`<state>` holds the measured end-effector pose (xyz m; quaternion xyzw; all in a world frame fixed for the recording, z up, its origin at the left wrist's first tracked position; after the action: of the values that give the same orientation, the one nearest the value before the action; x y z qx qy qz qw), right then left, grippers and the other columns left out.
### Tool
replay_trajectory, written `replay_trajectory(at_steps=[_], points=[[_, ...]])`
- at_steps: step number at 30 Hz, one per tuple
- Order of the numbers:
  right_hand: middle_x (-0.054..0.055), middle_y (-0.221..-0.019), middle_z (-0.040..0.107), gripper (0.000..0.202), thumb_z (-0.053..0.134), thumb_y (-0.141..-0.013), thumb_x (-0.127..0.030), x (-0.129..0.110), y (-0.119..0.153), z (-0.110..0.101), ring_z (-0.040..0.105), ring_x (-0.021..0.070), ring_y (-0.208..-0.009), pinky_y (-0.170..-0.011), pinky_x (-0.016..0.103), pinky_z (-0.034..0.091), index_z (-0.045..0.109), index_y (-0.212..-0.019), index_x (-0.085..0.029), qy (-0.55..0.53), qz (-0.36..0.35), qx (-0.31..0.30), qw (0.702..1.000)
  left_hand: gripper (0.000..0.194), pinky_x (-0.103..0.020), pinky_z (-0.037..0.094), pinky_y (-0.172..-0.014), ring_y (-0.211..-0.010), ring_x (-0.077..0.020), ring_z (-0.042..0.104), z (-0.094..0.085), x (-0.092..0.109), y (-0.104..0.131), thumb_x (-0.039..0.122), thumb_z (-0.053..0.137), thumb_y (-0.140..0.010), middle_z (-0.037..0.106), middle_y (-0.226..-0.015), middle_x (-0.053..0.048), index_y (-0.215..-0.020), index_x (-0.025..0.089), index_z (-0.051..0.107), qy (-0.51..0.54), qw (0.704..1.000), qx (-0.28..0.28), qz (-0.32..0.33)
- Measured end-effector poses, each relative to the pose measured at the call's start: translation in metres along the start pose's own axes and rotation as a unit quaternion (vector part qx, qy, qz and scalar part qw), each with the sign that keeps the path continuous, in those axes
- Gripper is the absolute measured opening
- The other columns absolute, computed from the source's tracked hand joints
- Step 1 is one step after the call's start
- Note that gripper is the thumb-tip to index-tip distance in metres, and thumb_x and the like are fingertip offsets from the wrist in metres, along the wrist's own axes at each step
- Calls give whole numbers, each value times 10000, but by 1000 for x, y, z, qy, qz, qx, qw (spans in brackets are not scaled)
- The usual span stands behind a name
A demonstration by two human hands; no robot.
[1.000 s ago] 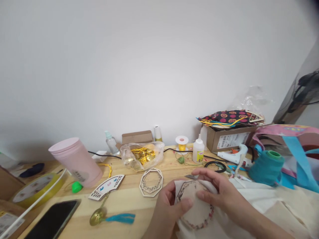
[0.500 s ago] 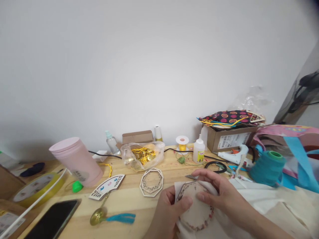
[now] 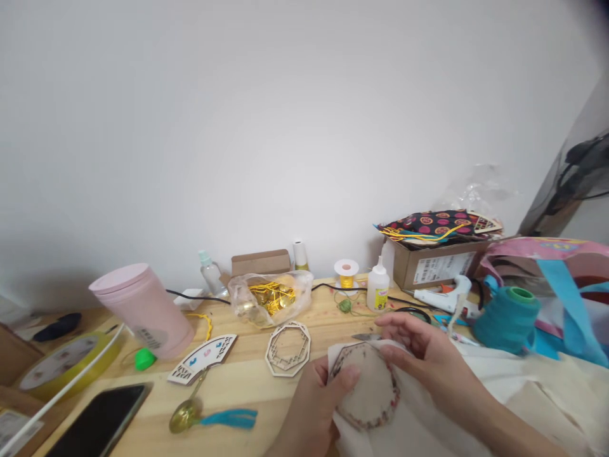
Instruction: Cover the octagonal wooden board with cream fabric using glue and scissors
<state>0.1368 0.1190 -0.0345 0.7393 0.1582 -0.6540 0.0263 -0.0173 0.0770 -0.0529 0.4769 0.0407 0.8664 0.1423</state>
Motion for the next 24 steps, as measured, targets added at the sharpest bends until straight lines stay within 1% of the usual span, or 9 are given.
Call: replay_trajectory(at_steps=[4,7,11,13,17,24], points=[[-20,-651,531,284,625,-664,-369,1,0,2,525,140,-625,-540,244,445,572,-888,-204,-12,8,-2,1000,285,-336,451,-725,-733,-223,625,0,-2,0,229,678,-627,695,-721,-95,-886,110,665,42,999,-9,24],[-24,-652,540,280,633,-657,-366,2,-1,2,530,138,-619,-540,241,450,581,-885,-212,-22,8,3,1000,275,-345,440,-770,-783,-229,621,-1,-3,-1,209,677,-632,697,-752,-97,-889,111,664,52,998,-14,34],[-3,-721,583,268,634,-657,-356,0,0,1,555,156,-679,-584,255,463,588,-877,-210,-19,5,22,1000,315,-361,447,-771,-771,-237,628,0,-5,-2,226,698,-609,697,-754,-103,-902,118,659,68,997,-29,15],[14,-779,603,258,639,-653,-345,0,0,1,564,166,-721,-609,259,462,592,-866,-207,-11,1,35,999,322,-359,451,-768,-776,-234,628,1,-6,-2,220,693,-618,696,-767,-105,-923,124,651,72,997,-37,12],[26,-838,619,237,636,-656,-336,1,0,0,572,172,-743,-613,255,461,595,-850,-205,0,-4,45,999,315,-360,457,-760,-782,-227,628,-1,-6,-1,192,669,-648,693,-789,-108,-955,131,637,69,997,-46,7],[22,-807,615,229,620,-669,-312,2,0,-1,562,165,-709,-589,248,447,582,-866,-201,7,-9,39,999,289,-369,459,-763,-781,-229,629,0,-6,-2,152,651,-660,691,-788,-108,-946,117,633,67,997,-40,8]])
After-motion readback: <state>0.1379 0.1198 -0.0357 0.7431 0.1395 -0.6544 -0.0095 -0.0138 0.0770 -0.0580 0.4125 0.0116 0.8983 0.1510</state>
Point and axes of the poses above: each hand's wrist, its own y-axis away from the middle knuckle, its own z-axis out of the palm, x = y × z, the point moved 1 cm from there along -y, towards the middle knuckle
